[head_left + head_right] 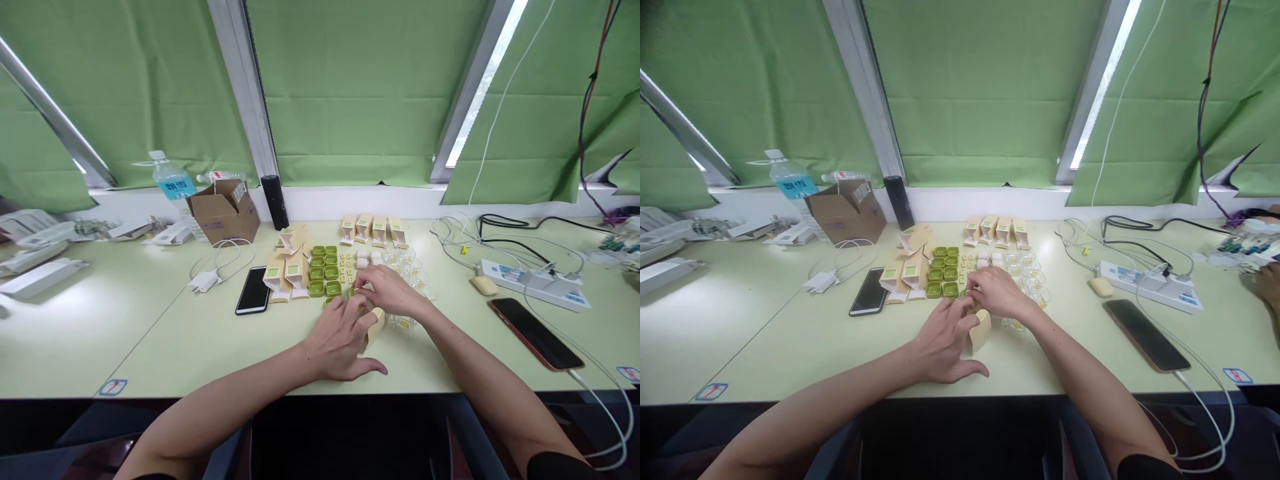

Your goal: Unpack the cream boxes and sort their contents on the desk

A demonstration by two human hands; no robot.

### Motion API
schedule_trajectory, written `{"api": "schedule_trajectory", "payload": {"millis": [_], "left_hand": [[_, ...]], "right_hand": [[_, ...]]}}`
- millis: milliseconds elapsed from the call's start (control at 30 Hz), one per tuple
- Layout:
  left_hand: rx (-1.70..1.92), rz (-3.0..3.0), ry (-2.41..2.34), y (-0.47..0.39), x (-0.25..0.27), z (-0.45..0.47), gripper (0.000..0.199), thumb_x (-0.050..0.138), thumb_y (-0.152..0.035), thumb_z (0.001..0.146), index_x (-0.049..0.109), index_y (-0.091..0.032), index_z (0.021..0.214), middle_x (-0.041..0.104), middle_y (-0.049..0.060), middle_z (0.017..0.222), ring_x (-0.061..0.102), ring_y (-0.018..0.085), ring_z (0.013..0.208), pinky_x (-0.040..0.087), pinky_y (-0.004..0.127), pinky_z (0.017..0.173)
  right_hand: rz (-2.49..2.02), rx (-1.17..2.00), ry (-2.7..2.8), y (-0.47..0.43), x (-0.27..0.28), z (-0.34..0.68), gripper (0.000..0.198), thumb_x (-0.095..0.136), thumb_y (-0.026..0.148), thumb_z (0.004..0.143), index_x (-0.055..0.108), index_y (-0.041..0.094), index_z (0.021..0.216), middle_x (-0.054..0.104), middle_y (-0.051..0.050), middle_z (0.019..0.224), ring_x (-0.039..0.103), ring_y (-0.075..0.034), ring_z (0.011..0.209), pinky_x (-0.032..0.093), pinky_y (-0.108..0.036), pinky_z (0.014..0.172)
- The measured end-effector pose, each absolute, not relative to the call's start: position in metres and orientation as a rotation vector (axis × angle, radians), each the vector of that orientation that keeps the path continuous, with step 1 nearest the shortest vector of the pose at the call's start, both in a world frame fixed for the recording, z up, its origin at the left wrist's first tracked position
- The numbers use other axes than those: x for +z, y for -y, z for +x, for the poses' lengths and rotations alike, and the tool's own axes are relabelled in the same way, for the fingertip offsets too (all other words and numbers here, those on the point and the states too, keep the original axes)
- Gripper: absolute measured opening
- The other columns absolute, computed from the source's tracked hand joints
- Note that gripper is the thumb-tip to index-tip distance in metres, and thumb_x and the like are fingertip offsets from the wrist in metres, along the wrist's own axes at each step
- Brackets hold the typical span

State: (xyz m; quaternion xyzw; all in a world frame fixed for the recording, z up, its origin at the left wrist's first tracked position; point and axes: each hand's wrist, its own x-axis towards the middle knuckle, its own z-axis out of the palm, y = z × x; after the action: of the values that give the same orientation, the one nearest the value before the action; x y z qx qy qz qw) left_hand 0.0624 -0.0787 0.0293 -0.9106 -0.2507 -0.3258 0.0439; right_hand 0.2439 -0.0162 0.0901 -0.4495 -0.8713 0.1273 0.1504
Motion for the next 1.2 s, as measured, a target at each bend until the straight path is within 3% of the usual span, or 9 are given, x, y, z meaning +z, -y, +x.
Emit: {"api": "schedule_trajectory", "payload": {"millis": [67, 167, 333, 467, 533, 633, 767, 933, 1200], "left_hand": [[-1.07, -2.81, 0.757, 0.081, 0.026, 0.064, 0.055, 0.069, -0.043, 0.084, 0.038, -0.02, 0.124, 0.049, 0.015, 0.117, 0.054, 0.033, 0.108, 0.05, 0.049, 0.081], [-1.429, -2.804, 0.671, 0.077, 0.031, 0.057, 0.057, 0.066, -0.025, 0.082, 0.034, -0.023, 0.13, 0.047, 0.014, 0.121, 0.052, 0.032, 0.116, 0.051, 0.051, 0.089], [-2.295, -2.715, 0.943, 0.054, 0.045, 0.041, 0.061, 0.063, -0.035, 0.093, 0.033, -0.026, 0.145, 0.046, 0.016, 0.14, 0.053, 0.032, 0.125, 0.05, 0.049, 0.099], [-2.806, -2.558, 1.283, 0.033, 0.044, 0.038, 0.071, 0.059, -0.05, 0.096, 0.028, -0.03, 0.157, 0.044, 0.011, 0.157, 0.049, 0.031, 0.139, 0.043, 0.046, 0.114], [-2.816, -2.556, 1.38, 0.028, 0.041, 0.038, 0.075, 0.058, -0.053, 0.096, 0.024, -0.031, 0.159, 0.04, 0.01, 0.161, 0.044, 0.03, 0.145, 0.043, 0.045, 0.116], [-2.777, -2.603, 1.365, 0.028, 0.04, 0.041, 0.079, 0.057, -0.057, 0.097, 0.016, -0.032, 0.16, 0.045, 0.014, 0.156, 0.049, 0.029, 0.141, 0.049, 0.046, 0.109], [-2.688, -2.686, 1.204, 0.033, 0.041, 0.045, 0.077, 0.063, -0.059, 0.092, 0.022, -0.032, 0.15, 0.051, 0.015, 0.143, 0.061, 0.027, 0.124, 0.054, 0.043, 0.099], [-2.719, -2.613, 1.107, 0.032, 0.043, 0.044, 0.072, 0.065, -0.064, 0.089, 0.031, -0.03, 0.142, 0.049, 0.014, 0.136, 0.063, 0.023, 0.11, 0.054, 0.039, 0.092], [-2.521, -2.526, 1.181, 0.033, 0.032, 0.046, 0.07, 0.071, -0.058, 0.086, 0.038, -0.025, 0.137, 0.054, 0.013, 0.129, 0.057, 0.025, 0.114, 0.049, 0.039, 0.093]], "right_hand": [[-1.252, 0.361, 2.547, 0.015, 0.088, 0.244, 0.013, 0.061, 0.014, 0.089, 0.067, 0.02, 0.079, 0.069, -0.003, 0.083, 0.06, -0.02, 0.084, 0.037, -0.031, 0.079], [-1.22, 0.315, 2.6, 0.014, 0.084, 0.243, 0.011, 0.062, 0.014, 0.087, 0.066, 0.019, 0.079, 0.066, -0.003, 0.078, 0.057, -0.019, 0.079, 0.035, -0.031, 0.079], [-1.209, 0.297, 2.7, 0.017, 0.08, 0.241, 0.013, 0.061, 0.014, 0.085, 0.061, 0.019, 0.073, 0.063, -0.003, 0.076, 0.055, -0.018, 0.075, 0.034, -0.031, 0.077], [-1.251, 0.42, 2.621, 0.017, 0.084, 0.245, 0.002, 0.069, 0.022, 0.083, 0.068, 0.02, 0.083, 0.069, -0.006, 0.087, 0.061, -0.023, 0.088, 0.04, -0.034, 0.083], [-1.226, 0.525, 2.44, 0.015, 0.088, 0.248, 0.012, 0.069, 0.027, 0.085, 0.071, 0.022, 0.096, 0.071, -0.007, 0.097, 0.062, -0.025, 0.094, 0.044, -0.037, 0.086], [-1.104, 0.771, 2.018, 0.014, 0.089, 0.249, 0.025, 0.064, 0.036, 0.091, 0.068, 0.024, 0.112, 0.073, -0.007, 0.109, 0.065, -0.023, 0.096, 0.05, -0.038, 0.086], [-0.884, 1.158, 1.781, 0.018, 0.085, 0.238, 0.051, 0.07, 0.053, 0.087, 0.062, 0.024, 0.127, 0.074, -0.006, 0.103, 0.069, -0.022, 0.091, 0.055, -0.038, 0.084], [-0.756, 1.343, 1.635, 0.022, 0.083, 0.229, 0.047, 0.083, 0.054, 0.076, 0.071, 0.023, 0.11, 0.075, -0.005, 0.1, 0.07, -0.024, 0.095, 0.058, -0.039, 0.088], [-0.501, 1.613, 1.229, 0.016, 0.081, 0.229, 0.039, 0.083, 0.045, 0.077, 0.071, 0.024, 0.108, 0.077, -0.006, 0.106, 0.073, -0.026, 0.104, 0.059, -0.044, 0.095]]}}
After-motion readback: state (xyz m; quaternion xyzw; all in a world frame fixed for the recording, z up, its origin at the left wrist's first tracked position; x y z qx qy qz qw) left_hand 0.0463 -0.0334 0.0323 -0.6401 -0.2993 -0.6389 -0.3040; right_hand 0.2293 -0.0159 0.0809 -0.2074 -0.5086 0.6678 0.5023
